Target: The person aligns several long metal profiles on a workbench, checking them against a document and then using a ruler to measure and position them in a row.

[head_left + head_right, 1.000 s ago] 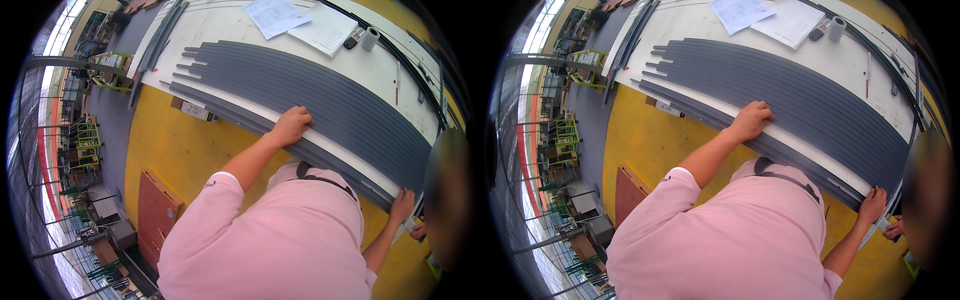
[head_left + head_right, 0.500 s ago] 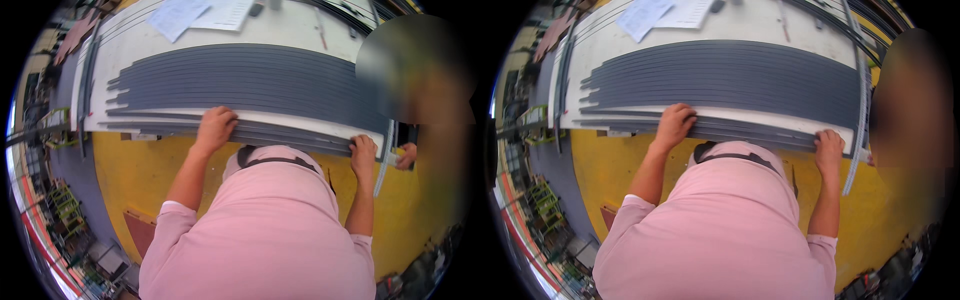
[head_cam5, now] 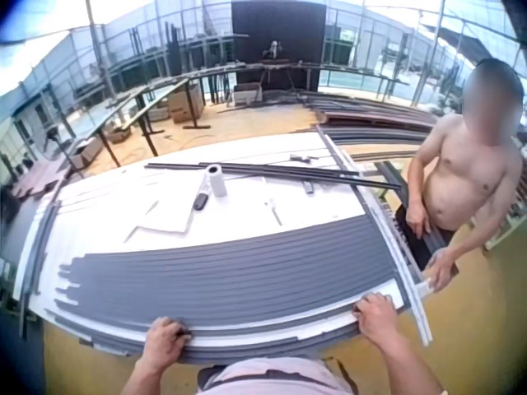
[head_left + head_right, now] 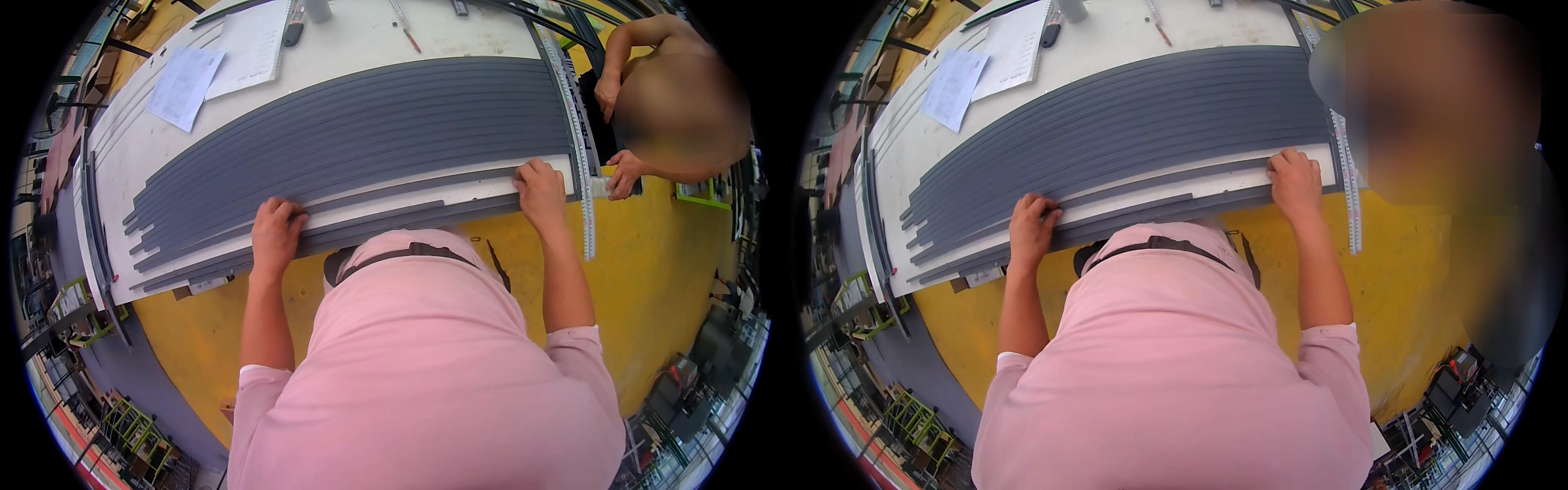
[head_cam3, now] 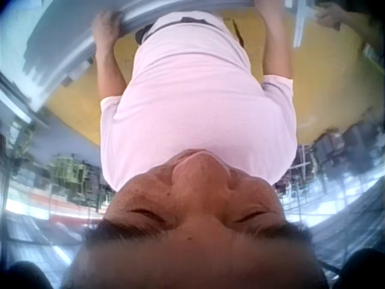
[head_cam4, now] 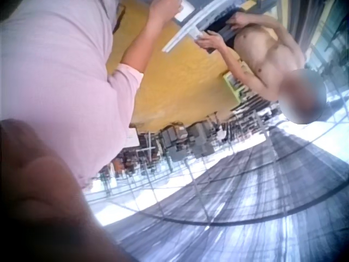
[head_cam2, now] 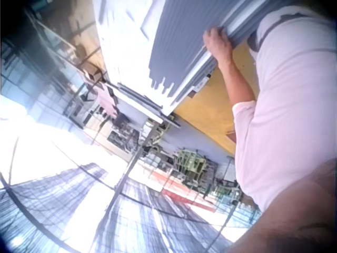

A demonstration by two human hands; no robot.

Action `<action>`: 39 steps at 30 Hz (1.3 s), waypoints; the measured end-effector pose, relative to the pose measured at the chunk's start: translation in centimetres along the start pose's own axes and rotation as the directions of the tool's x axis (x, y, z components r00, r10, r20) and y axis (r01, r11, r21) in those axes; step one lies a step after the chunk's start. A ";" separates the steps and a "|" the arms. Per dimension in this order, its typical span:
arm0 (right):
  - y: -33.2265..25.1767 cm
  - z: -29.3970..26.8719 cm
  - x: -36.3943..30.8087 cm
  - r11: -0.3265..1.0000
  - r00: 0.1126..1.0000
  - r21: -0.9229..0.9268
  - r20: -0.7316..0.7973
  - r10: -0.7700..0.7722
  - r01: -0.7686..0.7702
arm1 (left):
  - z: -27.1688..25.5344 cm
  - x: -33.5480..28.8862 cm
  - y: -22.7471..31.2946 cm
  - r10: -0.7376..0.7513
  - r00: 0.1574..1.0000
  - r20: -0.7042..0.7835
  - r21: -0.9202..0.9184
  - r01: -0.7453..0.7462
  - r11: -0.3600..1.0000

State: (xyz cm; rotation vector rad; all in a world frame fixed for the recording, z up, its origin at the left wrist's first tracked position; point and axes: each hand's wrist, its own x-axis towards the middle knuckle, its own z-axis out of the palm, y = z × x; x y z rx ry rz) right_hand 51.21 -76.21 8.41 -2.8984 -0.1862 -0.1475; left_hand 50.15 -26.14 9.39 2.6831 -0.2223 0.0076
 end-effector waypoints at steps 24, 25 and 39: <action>-4.2 0.5 -2.5 0.972 0.983 0.201 0.109 -0.150 0.126 | 4.4 3.9 6.5 0.113 0.989 0.096 -0.130 -0.100 0.986; -5.0 0.6 -2.3 0.966 0.977 0.205 0.110 -0.183 0.158 | 4.2 3.7 6.3 0.112 0.989 0.094 -0.162 -0.095 0.982; -10.5 2.6 0.6 0.909 0.932 0.212 -0.044 -0.359 0.360 | -1.1 -3.7 -0.6 0.090 0.996 -0.005 -0.007 -0.090 0.996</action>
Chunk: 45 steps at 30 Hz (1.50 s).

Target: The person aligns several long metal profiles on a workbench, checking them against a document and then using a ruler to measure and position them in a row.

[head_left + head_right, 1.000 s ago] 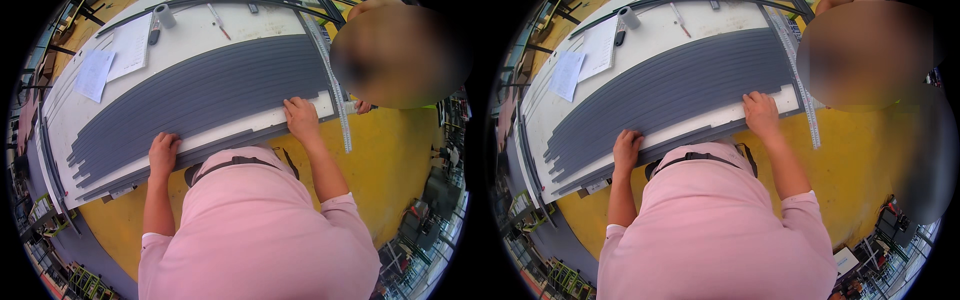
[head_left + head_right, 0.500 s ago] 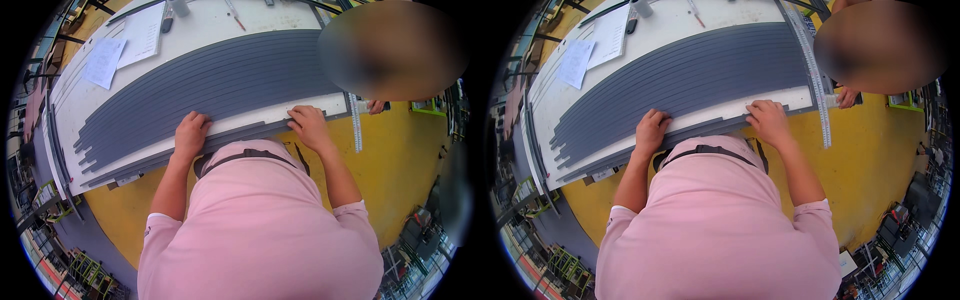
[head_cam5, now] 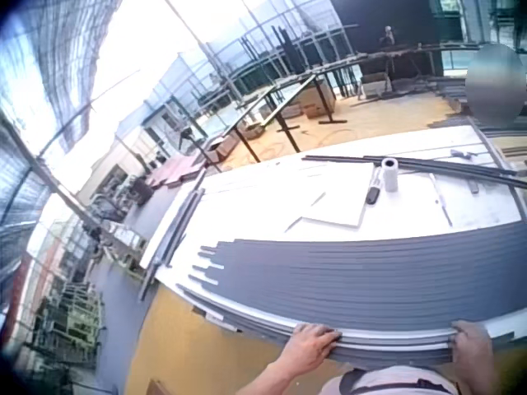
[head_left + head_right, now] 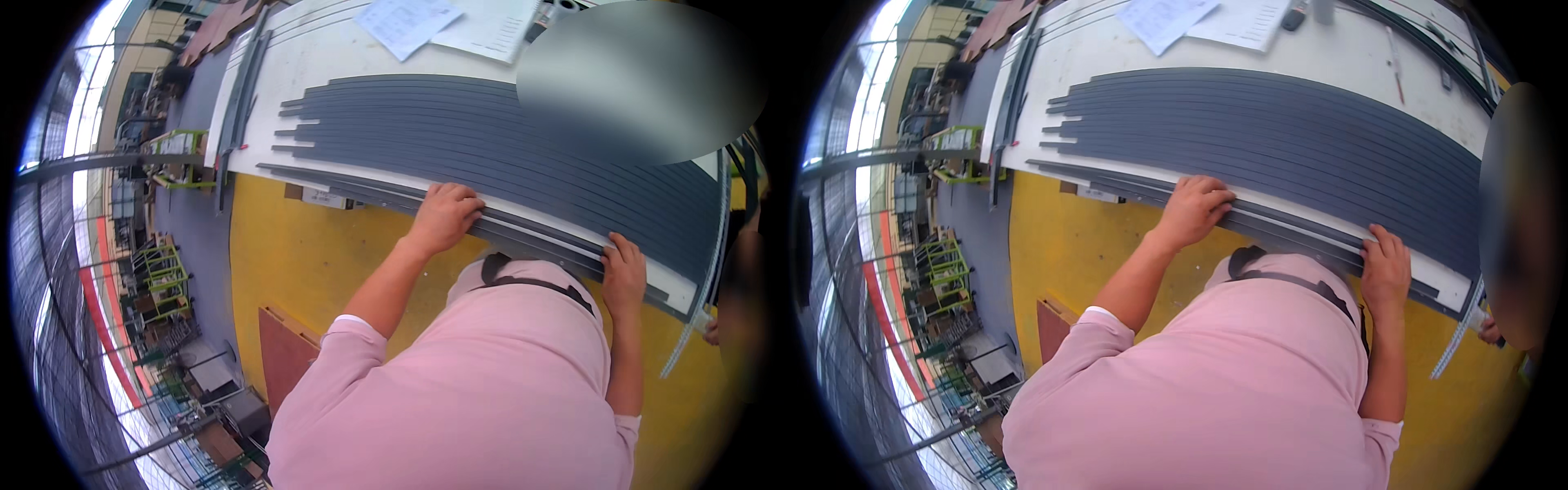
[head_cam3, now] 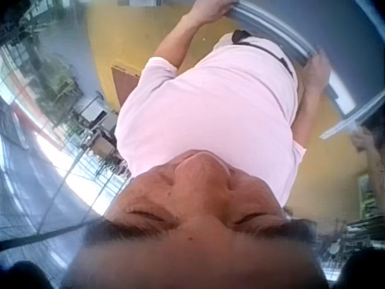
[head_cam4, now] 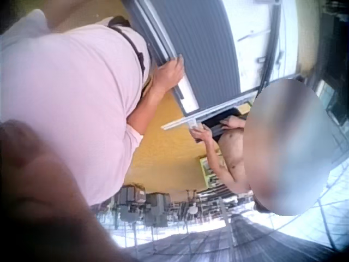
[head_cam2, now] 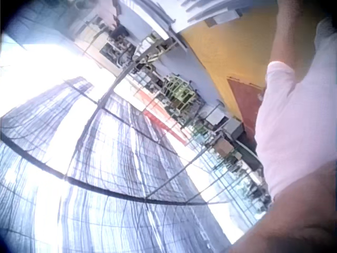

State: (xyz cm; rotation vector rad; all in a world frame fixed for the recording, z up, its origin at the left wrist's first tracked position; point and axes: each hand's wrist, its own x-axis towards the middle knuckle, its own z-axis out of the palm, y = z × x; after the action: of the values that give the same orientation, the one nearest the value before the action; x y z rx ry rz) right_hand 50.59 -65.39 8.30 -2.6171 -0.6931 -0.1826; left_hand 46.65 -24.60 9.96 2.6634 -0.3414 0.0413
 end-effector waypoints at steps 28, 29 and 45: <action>11.2 -4.6 -6.8 0.961 0.971 -0.178 0.070 0.228 -0.213 | 1.4 0.5 0.4 -0.038 0.999 -0.029 0.021 0.038 0.999; 11.1 -5.0 -6.8 0.957 0.968 -0.175 0.063 0.245 -0.231 | 1.5 0.6 0.5 -0.032 0.999 -0.023 0.012 0.032 0.999; 14.2 -6.4 -6.6 0.708 0.711 0.222 -0.078 0.699 -0.671 | 1.6 2.2 1.9 0.091 0.996 0.001 0.032 -0.091 0.995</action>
State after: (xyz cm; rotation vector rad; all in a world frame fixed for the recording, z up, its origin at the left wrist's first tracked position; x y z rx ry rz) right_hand 51.80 -82.23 7.28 -2.4578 0.3447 -0.0868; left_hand 48.25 -27.43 9.52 2.6774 -0.4657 0.0762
